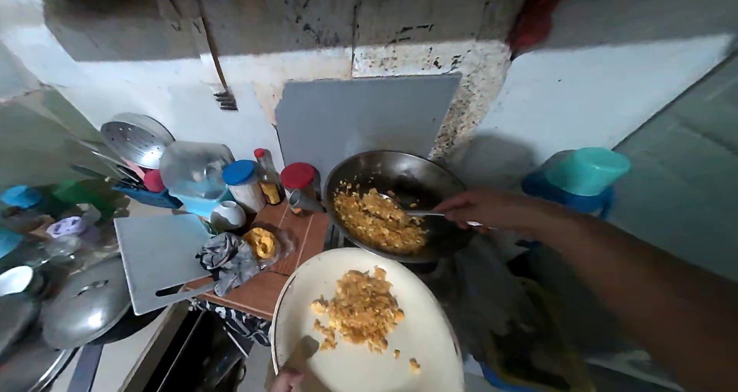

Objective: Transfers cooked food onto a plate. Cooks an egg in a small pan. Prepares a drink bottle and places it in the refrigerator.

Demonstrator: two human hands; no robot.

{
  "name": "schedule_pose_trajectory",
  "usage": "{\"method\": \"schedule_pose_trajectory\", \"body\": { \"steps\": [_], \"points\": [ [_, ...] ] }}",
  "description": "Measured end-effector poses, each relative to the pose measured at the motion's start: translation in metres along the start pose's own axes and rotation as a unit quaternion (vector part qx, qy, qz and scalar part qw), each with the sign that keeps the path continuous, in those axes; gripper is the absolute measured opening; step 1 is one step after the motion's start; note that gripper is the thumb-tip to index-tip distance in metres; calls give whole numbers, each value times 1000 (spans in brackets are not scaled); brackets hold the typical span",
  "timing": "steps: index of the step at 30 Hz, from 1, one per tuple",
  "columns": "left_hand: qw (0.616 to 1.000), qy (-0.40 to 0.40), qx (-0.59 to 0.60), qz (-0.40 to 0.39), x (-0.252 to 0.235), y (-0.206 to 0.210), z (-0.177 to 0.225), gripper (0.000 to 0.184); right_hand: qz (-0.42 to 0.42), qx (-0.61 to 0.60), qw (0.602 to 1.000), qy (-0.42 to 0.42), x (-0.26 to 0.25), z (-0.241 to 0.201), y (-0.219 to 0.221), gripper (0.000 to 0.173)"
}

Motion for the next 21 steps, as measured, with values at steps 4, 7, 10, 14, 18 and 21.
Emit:
{"method": "schedule_pose_trajectory", "body": {
  "steps": [4, 7, 10, 14, 18, 21],
  "points": [
    [999, -32, 5, -11, -6, 0, -9, 31, 26, 29, 999, -14, 15, 9, -6, 27],
    [999, -28, 13, -12, -8, -2, -15, 31, 30, 52, 997, -41, 41, 9, -7, 28],
    [1000, -27, 5, -2, -7, -2, -15, 30, 18, 92, 995, -46, 85, -3, 10, 31],
    [999, -29, 8, -11, -7, 0, -13, 31, 64, 189, 969, -146, 124, 3, 65, 30],
    [999, -30, 1, -20, -8, -1, -13, 31, 138, 159, 970, -121, 116, 5, 58, 31],
    [999, -29, 2, -30, -9, -4, -13, 32, 153, 182, 971, -21, 86, -1, 24, 37]
  ]
}}
Point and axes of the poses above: each hand's wrist, its own x-axis away from the middle knuckle, its own y-axis out of the palm, z = x × y, the point moved 2 cm from there along -x, towards the middle knuckle, and after that the axes turned 7 degrees about x, right-handed, at the moved point
